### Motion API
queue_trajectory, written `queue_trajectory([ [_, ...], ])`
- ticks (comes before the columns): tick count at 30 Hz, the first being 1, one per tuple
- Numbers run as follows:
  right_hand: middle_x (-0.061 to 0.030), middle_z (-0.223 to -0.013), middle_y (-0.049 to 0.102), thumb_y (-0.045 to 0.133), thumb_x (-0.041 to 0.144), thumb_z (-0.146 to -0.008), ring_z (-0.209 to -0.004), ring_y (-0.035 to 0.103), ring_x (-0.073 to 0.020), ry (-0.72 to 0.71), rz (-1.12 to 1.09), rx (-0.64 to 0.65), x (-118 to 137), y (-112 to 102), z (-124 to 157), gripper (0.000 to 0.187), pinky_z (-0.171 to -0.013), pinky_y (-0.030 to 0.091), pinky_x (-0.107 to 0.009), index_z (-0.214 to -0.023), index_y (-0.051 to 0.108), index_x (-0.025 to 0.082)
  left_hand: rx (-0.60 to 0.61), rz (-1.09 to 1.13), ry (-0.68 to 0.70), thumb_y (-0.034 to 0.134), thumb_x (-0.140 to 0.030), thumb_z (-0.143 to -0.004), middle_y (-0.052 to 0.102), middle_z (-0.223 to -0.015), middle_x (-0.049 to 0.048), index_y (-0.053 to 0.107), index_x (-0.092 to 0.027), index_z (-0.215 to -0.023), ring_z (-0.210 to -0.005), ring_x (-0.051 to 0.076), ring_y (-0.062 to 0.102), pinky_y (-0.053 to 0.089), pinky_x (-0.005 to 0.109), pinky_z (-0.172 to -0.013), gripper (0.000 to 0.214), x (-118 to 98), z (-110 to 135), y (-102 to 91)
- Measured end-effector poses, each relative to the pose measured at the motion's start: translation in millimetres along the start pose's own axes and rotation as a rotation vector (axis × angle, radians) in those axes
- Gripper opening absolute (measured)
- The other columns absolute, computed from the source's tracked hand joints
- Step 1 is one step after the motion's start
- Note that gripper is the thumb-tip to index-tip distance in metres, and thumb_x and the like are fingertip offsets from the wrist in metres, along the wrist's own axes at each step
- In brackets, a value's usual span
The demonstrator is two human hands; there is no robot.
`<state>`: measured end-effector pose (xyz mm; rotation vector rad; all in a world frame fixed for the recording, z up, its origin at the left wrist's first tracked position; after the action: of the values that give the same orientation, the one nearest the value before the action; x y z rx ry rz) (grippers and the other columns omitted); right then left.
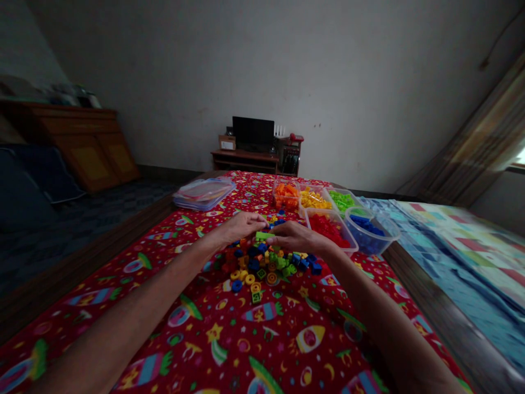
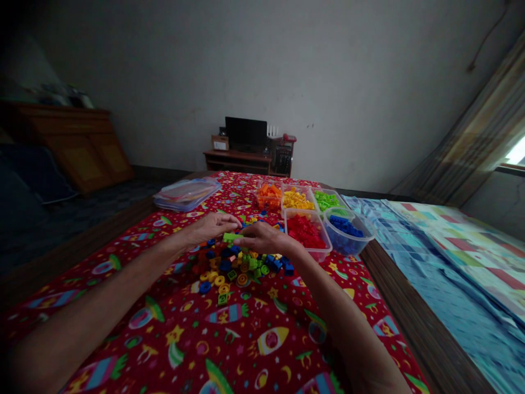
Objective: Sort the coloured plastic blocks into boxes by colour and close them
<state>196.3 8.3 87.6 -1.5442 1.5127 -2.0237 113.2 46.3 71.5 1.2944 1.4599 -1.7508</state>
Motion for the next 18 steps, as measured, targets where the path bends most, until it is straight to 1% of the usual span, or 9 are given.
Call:
queue_trajectory([
  [3,0.0045,-0.059,0.045,0.048,0.046,-0.088,-0.053,0.038,-0.0059,-0.001,0.131,-0.051,-2,-11,6,0.037,-0.051,0.025,-0.021,-0.073,0.057,0.013,-0.029,-0.043,0.041,0.060,-0.043,-0.071,0.058,-0.055,-0.0027,0.063,-0.015,-0.084,-0.050,0.012,0.054,0.038,0.020,-0.046,0.031,-3,-1,-4.8],
  [5,0.0045,-0.057,0.043,0.048,0.043,-0.088,-0.052,0.035,-0.0057,0.033,0.257,-0.145,-9,-30,12,0.036,-0.051,0.023,-0.022,-0.069,0.057,0.013,-0.032,-0.061,0.046,0.059,-0.044,-0.071,0.059,-0.057,-0.0021,0.062,-0.015,-0.084,-0.052,0.012,0.054,0.038,0.021,-0.047,0.032,-1,-2,-6.9],
  [7,0.0034,-0.056,0.045,0.048,0.041,-0.088,-0.051,0.035,-0.0061,0.121,0.360,-0.274,-23,-60,22,0.036,-0.051,0.023,-0.022,-0.067,0.057,0.014,-0.018,-0.064,0.043,0.058,-0.045,-0.071,0.059,-0.058,-0.0020,0.061,-0.015,-0.086,-0.052,0.012,0.054,0.038,0.021,-0.047,0.033,1,-3,-7.2],
  [10,-0.0010,-0.058,0.053,0.050,0.037,-0.087,-0.053,0.041,-0.0085,0.320,0.524,-0.478,-55,-120,41,0.032,-0.052,0.026,-0.023,-0.069,0.062,0.013,0.019,-0.054,0.046,0.058,-0.045,-0.071,0.059,-0.058,-0.0021,0.061,-0.016,-0.086,-0.052,0.013,0.055,0.039,0.022,-0.048,0.033,2,-5,-4.7],
  [13,-0.0103,-0.069,0.064,0.052,0.035,-0.086,-0.063,0.053,-0.0139,0.554,0.696,-0.628,-92,-181,62,0.030,-0.056,0.032,-0.024,-0.077,0.068,0.011,0.048,-0.061,0.064,0.058,-0.045,-0.071,0.060,-0.059,-0.0016,0.061,-0.016,-0.086,-0.053,0.013,0.057,0.042,0.023,-0.050,0.033,0,-5,-0.8],
  [14,-0.0142,-0.076,0.067,0.052,0.034,-0.086,-0.068,0.056,-0.0159,0.641,0.723,-0.646,-106,-197,69,0.031,-0.058,0.034,-0.024,-0.081,0.069,0.009,0.058,-0.067,0.070,0.057,-0.045,-0.072,0.061,-0.060,-0.0014,0.062,-0.016,-0.086,-0.053,0.014,0.057,0.043,0.023,-0.050,0.032,-1,-5,0.8],
  [16,-0.0206,-0.089,0.067,0.051,0.034,-0.087,-0.077,0.061,-0.0193,0.775,0.734,-0.631,-130,-217,79,0.036,-0.063,0.037,-0.025,-0.091,0.069,0.004,0.073,-0.083,0.086,0.055,-0.044,-0.073,0.062,-0.061,-0.0009,0.062,-0.016,-0.085,-0.054,0.014,0.059,0.045,0.023,-0.051,0.031,-2,-4,3.4],
  [18,-0.0253,-0.099,0.065,0.050,0.035,-0.088,-0.086,0.062,-0.0229,0.847,0.730,-0.613,-143,-224,86,0.041,-0.068,0.039,-0.027,-0.101,0.067,0.000,0.085,-0.108,0.106,0.052,-0.043,-0.075,0.063,-0.062,-0.0006,0.062,-0.016,-0.084,-0.055,0.014,0.059,0.046,0.023,-0.052,0.030,-4,-3,5.2],
])
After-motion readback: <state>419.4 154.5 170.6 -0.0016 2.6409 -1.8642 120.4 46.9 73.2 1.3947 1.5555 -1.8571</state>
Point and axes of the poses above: each hand's wrist, its own z-axis away from the middle knuckle, its own y-axis out of the palm, x = y × z, the point moved 10 cm from there along -z, towards the middle knuckle
